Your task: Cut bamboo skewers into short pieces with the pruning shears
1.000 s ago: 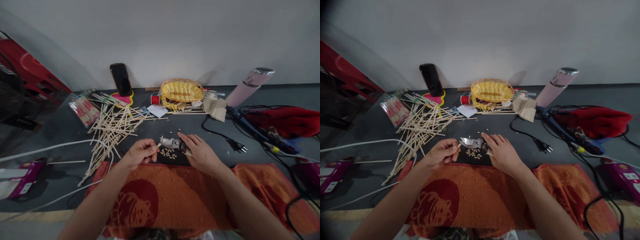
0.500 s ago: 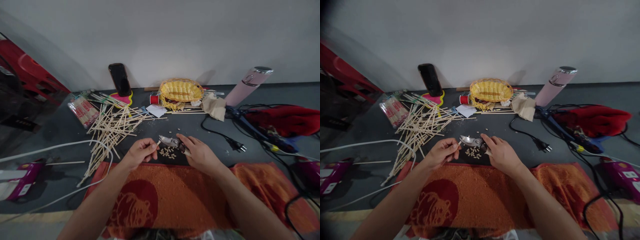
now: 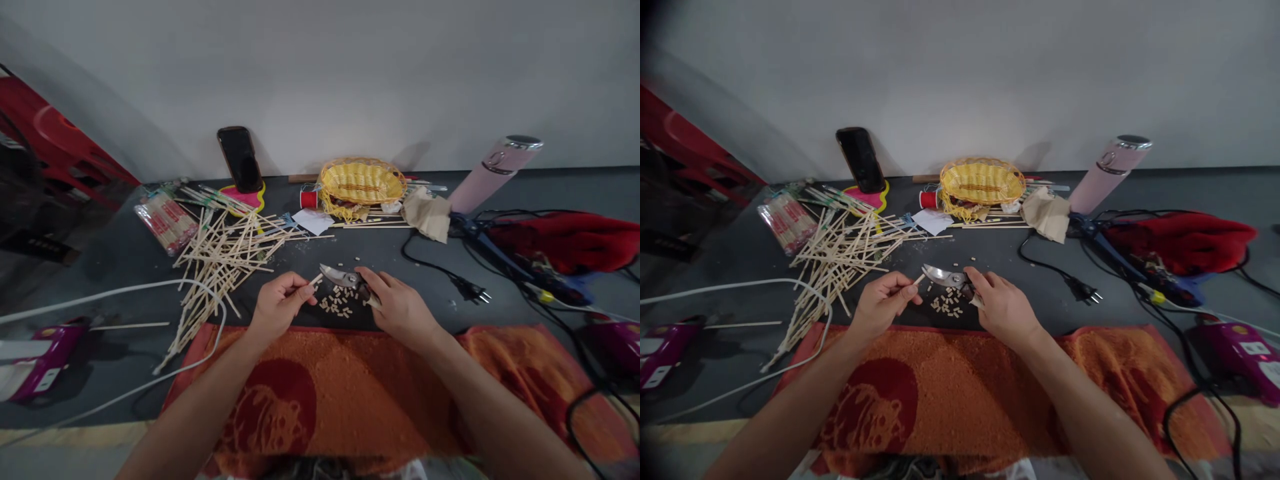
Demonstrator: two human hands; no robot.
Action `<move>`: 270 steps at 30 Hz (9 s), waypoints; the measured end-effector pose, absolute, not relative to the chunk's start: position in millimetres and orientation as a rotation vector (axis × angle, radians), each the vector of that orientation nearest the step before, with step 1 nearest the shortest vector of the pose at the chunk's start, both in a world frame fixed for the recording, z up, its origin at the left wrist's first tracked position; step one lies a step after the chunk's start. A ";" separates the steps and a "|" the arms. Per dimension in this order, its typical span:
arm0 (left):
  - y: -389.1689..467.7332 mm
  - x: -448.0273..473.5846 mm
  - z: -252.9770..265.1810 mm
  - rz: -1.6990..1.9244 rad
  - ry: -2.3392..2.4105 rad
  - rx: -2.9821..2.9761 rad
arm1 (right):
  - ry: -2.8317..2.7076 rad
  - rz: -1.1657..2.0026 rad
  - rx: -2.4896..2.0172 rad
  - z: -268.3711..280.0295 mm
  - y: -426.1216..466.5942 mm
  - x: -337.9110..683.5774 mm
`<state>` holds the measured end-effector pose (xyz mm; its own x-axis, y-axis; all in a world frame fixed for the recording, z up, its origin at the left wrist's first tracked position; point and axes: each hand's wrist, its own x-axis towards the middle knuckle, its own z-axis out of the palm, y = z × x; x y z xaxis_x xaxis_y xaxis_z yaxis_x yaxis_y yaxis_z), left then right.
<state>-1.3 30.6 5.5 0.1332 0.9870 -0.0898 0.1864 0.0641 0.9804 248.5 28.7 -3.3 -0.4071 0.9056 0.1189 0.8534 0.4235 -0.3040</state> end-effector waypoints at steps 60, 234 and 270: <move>35.8 -7.3 8.2 0.902 1.090 1.168 | -2.478 0.193 -1.387 -6.7 36.0 258.7; 28.0 -4.9 -6.7 0.819 1.211 2.633 | -2.221 0.558 -1.183 -22.8 38.0 246.1; 7.6 11.4 -0.2 0.792 1.050 2.818 | -2.067 0.992 -1.044 1.6 14.9 222.0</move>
<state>11.4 7.6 -0.2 0.6424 0.6198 0.4507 0.6037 -0.7716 0.2005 222.0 14.9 1.6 -0.5015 0.8457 0.1826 0.3868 0.4079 -0.8271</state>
